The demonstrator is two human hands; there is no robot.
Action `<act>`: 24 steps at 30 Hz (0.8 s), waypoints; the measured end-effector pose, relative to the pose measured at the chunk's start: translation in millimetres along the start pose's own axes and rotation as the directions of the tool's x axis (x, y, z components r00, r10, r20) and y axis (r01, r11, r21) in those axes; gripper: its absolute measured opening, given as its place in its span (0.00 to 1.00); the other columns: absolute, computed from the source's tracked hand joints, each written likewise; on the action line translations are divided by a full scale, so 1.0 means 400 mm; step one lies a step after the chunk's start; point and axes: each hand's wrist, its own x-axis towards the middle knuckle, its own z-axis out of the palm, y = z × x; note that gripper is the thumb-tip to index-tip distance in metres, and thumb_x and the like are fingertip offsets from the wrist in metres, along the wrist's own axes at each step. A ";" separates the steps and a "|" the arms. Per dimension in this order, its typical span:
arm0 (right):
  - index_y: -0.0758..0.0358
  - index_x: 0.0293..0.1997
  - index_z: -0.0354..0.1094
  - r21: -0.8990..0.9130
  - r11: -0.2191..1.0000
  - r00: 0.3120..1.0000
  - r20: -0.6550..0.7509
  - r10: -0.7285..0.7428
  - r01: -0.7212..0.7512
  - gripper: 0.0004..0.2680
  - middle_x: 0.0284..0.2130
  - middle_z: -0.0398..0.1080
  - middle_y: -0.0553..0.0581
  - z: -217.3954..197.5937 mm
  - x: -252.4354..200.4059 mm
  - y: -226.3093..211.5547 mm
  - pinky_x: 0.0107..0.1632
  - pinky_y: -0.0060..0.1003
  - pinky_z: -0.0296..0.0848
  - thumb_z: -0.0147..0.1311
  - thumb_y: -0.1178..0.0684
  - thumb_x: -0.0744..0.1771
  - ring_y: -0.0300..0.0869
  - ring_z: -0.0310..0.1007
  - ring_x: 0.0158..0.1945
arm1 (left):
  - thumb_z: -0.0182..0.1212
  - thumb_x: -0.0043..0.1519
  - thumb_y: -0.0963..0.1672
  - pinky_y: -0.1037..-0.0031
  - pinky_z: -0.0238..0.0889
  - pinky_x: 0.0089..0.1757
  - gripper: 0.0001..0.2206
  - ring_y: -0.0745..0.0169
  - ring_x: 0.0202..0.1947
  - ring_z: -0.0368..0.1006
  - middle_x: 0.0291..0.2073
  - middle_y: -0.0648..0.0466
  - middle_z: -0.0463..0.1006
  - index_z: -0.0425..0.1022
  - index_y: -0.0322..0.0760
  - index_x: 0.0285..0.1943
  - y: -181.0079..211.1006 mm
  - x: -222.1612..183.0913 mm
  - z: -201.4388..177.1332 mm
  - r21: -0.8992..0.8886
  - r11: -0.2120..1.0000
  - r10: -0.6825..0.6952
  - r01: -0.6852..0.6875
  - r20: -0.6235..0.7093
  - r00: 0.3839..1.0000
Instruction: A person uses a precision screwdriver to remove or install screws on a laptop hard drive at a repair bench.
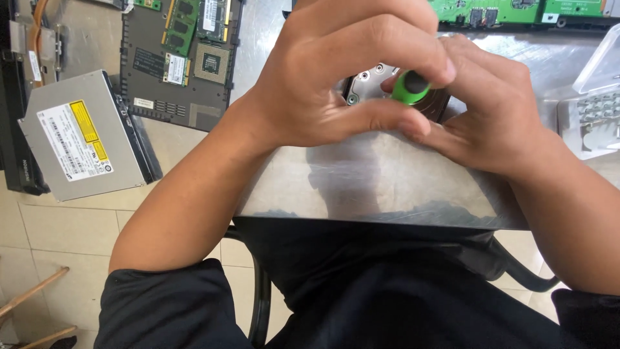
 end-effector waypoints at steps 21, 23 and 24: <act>0.74 0.44 0.68 -0.034 0.993 0.992 -0.040 0.116 -0.117 0.07 0.35 0.69 0.62 0.017 -0.035 0.019 0.41 0.40 0.66 0.64 0.63 0.68 0.48 0.68 0.37 | 0.57 0.72 0.34 0.59 0.62 0.53 0.10 0.48 0.50 0.70 0.47 0.54 0.80 0.75 0.40 0.55 0.016 0.000 -0.020 0.181 0.982 -0.054 0.051 0.007 0.999; 0.73 0.46 0.69 -0.048 0.993 0.994 -0.038 0.102 -0.104 0.07 0.39 0.72 0.62 0.020 -0.022 0.010 0.45 0.40 0.68 0.65 0.63 0.68 0.49 0.71 0.41 | 0.54 0.68 0.33 0.57 0.62 0.52 0.12 0.45 0.49 0.70 0.46 0.51 0.79 0.73 0.38 0.54 0.022 0.007 -0.025 0.137 0.990 -0.038 0.036 0.012 0.999; 0.73 0.47 0.70 -0.061 0.994 0.996 -0.035 0.087 -0.089 0.07 0.42 0.74 0.62 0.021 -0.016 0.005 0.48 0.40 0.70 0.65 0.63 0.69 0.50 0.75 0.45 | 0.51 0.64 0.31 0.55 0.62 0.52 0.14 0.43 0.47 0.70 0.46 0.47 0.78 0.72 0.35 0.53 0.024 0.011 -0.027 0.095 0.995 -0.021 0.020 0.014 1.000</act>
